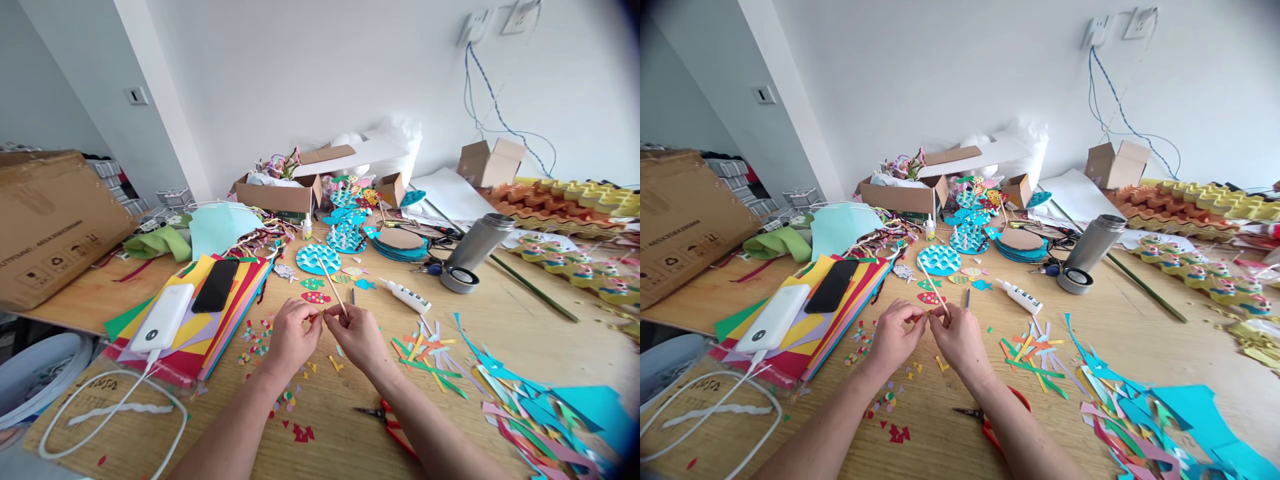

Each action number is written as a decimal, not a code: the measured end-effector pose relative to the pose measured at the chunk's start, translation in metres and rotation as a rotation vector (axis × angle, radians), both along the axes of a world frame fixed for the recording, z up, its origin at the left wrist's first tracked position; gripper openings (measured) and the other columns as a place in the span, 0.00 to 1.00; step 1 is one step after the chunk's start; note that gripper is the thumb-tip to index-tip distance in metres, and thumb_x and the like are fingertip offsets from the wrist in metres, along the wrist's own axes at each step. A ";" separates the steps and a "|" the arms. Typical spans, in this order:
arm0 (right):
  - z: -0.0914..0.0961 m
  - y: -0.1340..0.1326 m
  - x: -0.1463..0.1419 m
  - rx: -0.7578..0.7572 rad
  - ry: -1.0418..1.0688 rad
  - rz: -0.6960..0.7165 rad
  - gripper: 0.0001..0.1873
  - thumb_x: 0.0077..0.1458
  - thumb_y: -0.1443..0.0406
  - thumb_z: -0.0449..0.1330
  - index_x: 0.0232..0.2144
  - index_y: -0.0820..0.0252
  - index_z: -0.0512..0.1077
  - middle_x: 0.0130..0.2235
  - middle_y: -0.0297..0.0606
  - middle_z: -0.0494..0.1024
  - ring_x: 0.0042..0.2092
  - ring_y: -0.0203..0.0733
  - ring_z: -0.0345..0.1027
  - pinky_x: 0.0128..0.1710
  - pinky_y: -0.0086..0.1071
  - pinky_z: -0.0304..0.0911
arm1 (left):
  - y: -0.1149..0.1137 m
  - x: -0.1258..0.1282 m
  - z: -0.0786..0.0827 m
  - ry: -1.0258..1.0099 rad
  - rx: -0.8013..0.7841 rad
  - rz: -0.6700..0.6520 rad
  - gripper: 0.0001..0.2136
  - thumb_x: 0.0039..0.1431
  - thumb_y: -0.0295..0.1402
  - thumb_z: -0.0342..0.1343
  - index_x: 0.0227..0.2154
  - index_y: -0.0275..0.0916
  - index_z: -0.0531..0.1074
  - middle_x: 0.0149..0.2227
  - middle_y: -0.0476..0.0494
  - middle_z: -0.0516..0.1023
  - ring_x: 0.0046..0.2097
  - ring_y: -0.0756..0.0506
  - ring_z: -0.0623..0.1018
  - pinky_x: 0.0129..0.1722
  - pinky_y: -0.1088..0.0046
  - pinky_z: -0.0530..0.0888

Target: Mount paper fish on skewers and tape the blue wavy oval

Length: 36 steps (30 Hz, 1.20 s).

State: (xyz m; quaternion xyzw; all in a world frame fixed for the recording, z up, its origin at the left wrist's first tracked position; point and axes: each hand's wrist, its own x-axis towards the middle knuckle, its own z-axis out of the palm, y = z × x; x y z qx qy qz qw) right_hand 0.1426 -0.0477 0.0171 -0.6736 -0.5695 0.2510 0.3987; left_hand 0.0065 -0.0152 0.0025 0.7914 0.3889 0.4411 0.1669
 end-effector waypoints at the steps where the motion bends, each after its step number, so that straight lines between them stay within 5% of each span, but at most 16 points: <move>1: 0.000 0.000 0.000 0.004 -0.002 0.000 0.11 0.48 0.60 0.55 0.23 0.61 0.72 0.15 0.28 0.62 0.18 0.33 0.55 0.20 0.27 0.44 | 0.000 0.000 -0.001 -0.006 0.003 -0.001 0.05 0.52 0.21 0.53 0.26 0.37 0.71 0.28 0.45 0.75 0.35 0.46 0.72 0.35 0.72 0.69; 10: -0.002 0.000 0.000 0.009 0.011 0.006 0.11 0.48 0.61 0.54 0.22 0.60 0.71 0.15 0.27 0.60 0.19 0.33 0.53 0.20 0.27 0.45 | 0.002 -0.001 0.001 -0.076 -0.106 0.024 0.05 0.51 0.23 0.53 0.25 0.36 0.72 0.26 0.46 0.74 0.32 0.48 0.71 0.32 0.75 0.67; 22: -0.002 0.002 0.003 0.049 0.109 0.067 0.13 0.50 0.59 0.55 0.23 0.62 0.72 0.14 0.24 0.54 0.18 0.30 0.46 0.18 0.26 0.42 | 0.010 -0.004 0.004 -0.359 -0.657 -0.074 0.07 0.48 0.33 0.55 0.22 0.34 0.73 0.20 0.52 0.68 0.24 0.53 0.64 0.24 0.78 0.60; 27: -0.005 -0.005 0.004 0.286 -0.214 0.052 0.10 0.54 0.64 0.54 0.28 0.62 0.73 0.16 0.26 0.61 0.18 0.31 0.54 0.21 0.26 0.48 | 0.009 -0.004 0.004 -0.441 -0.751 -0.112 0.07 0.46 0.35 0.58 0.22 0.35 0.74 0.19 0.53 0.68 0.23 0.53 0.64 0.24 0.78 0.59; 31: -0.008 -0.011 0.008 0.630 -0.623 0.217 0.09 0.57 0.71 0.51 0.34 0.64 0.72 0.23 0.33 0.72 0.23 0.33 0.62 0.26 0.27 0.52 | 0.009 -0.006 0.007 -0.462 -0.799 -0.167 0.06 0.45 0.33 0.58 0.21 0.35 0.73 0.20 0.53 0.69 0.24 0.53 0.65 0.25 0.77 0.61; 36: -0.008 -0.014 0.014 0.789 -0.836 0.330 0.07 0.58 0.73 0.51 0.35 0.65 0.69 0.22 0.32 0.68 0.24 0.34 0.57 0.27 0.30 0.50 | 0.010 -0.012 0.009 -0.398 -0.805 -0.215 0.05 0.46 0.30 0.55 0.19 0.35 0.70 0.19 0.53 0.66 0.24 0.53 0.63 0.26 0.77 0.60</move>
